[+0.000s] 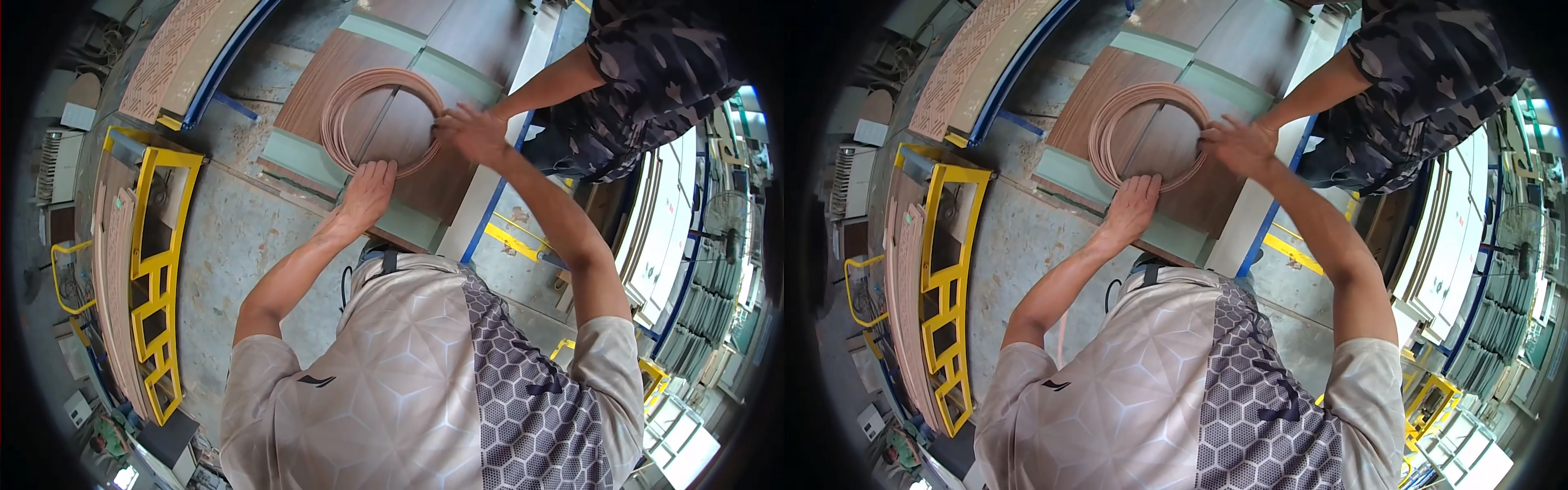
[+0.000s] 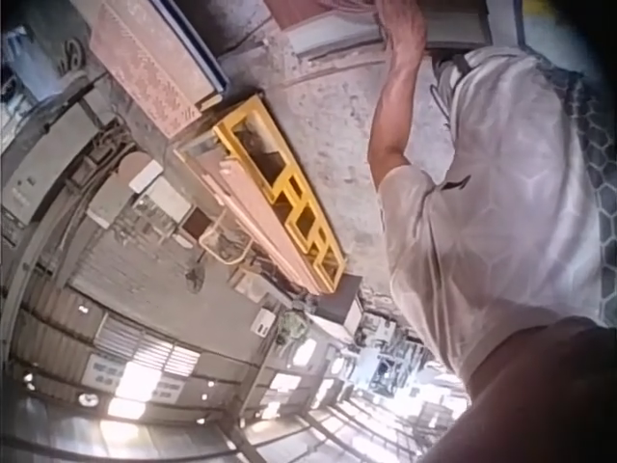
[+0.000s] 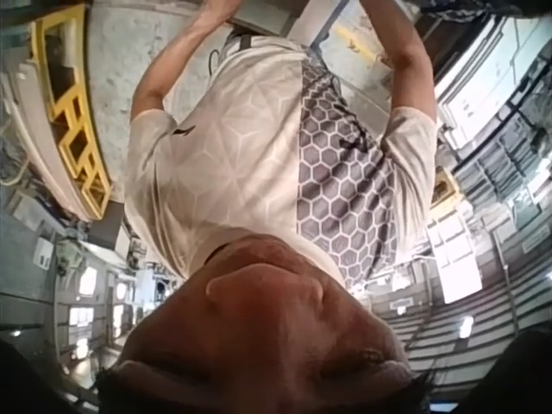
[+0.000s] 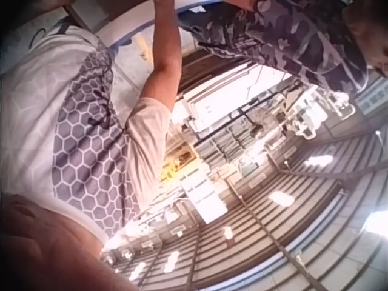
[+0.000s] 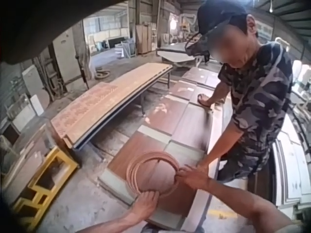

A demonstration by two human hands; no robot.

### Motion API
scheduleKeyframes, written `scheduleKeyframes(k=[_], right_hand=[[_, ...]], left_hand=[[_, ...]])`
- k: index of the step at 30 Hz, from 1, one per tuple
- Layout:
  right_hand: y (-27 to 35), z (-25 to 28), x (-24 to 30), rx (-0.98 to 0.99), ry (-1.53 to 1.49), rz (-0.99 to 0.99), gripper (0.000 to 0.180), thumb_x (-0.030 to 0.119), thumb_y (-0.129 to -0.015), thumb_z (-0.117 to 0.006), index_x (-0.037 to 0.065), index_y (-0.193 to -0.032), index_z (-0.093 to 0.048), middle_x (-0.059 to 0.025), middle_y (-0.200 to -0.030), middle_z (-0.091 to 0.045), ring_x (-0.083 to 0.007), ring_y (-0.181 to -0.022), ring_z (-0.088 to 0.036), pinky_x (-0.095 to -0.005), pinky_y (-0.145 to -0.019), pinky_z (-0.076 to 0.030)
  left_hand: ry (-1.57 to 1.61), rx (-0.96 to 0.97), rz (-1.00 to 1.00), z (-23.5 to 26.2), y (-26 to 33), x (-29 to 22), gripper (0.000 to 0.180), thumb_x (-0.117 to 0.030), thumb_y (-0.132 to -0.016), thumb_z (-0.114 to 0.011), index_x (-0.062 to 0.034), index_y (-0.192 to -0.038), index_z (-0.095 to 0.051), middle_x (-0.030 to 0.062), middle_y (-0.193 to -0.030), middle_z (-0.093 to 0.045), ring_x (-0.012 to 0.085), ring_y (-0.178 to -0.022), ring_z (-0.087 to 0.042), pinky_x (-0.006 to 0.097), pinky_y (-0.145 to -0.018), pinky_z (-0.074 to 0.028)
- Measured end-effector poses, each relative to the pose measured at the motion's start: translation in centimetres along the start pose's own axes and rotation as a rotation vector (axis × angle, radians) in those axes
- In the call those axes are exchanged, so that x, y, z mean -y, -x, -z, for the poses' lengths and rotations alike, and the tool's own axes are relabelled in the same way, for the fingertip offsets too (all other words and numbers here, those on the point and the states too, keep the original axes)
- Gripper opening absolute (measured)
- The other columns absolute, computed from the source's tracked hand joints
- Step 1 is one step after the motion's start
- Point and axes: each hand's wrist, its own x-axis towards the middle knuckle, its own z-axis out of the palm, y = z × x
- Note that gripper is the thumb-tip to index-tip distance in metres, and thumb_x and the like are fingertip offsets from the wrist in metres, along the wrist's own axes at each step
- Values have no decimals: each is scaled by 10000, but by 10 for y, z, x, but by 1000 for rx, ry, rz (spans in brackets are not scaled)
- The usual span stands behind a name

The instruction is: Cutting and organizing strips of edge banding material from a large coil on a worktable and then placing them on furniture panels.

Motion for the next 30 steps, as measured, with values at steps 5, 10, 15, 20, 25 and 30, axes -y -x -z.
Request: scheduleKeyframes(k=[5, 10, 15, 20, 25, 30], right_hand=[[-32, 9, 68, 255, -223, -28, 450, 166, -869, -652, 197, -1316, -691, -51, -1411, -625, -249, -1380, -544, -484, -1200, -387], [8, -4, 5, 222, -87, -125, 466, 140, -916, -622, 215, -1375, -655, -92, -1439, -609, -274, -1379, -554, -490, -1201, -401], [-34, 4, 102, 54, -324, -29, 417, 92, -904, -612, 151, -1311, -684, -97, -1434, -615, -243, -1365, -563, -458, -1209, -391], [-9, -1, 16, 277, -260, -173, 467, 114, -882, -633, 82, -1348, -648, -107, -1311, -661, -262, -1277, -609, -441, -1228, -365], [-39, -8, 98, -23, -428, -117, 368, 120, -882, -659, 114, -1250, -671, -95, -1240, -671, -281, -1227, -629, -436, -1187, -412], [-11, -14, 13, 226, -385, -206, 403, 129, -891, -655, 125, -1294, -652, -127, -1303, -672, -286, -1243, -628, -452, -1144, -465]], left_hand=[[-43, 66, -28, -1, 16, 0, 520, -149, -893, -563, 66, -1367, -572, 105, -1000, -566, 253, -939, -557, 367, -856, -467], [-32, -27, -32, -1, 2, 2, 510, -151, -894, -577, 68, -1355, -575, 107, -994, -565, 258, -938, -556, 377, -848, -463], [-11, 151, 29, -9, 17, 5, 482, -185, -921, -639, 56, -1334, -579, 129, -1043, -568, 290, -978, -570, 408, -875, -474], [39, 12, 34, 1, 5, -2, 482, -204, -938, -639, 46, -1347, -582, 118, -1047, -566, 278, -974, -566, 404, -867, -468], [-58, 124, 61, -4, 17, -1, 488, -183, -933, -624, 50, -1358, -570, 119, -1030, -566, 278, -966, -561, 396, -860, -467], [31, 54, 64, 3, 8, -5, 481, -183, -943, -615, 46, -1363, -566, 122, -1046, -564, 282, -979, -565, 398, -861, -473]])
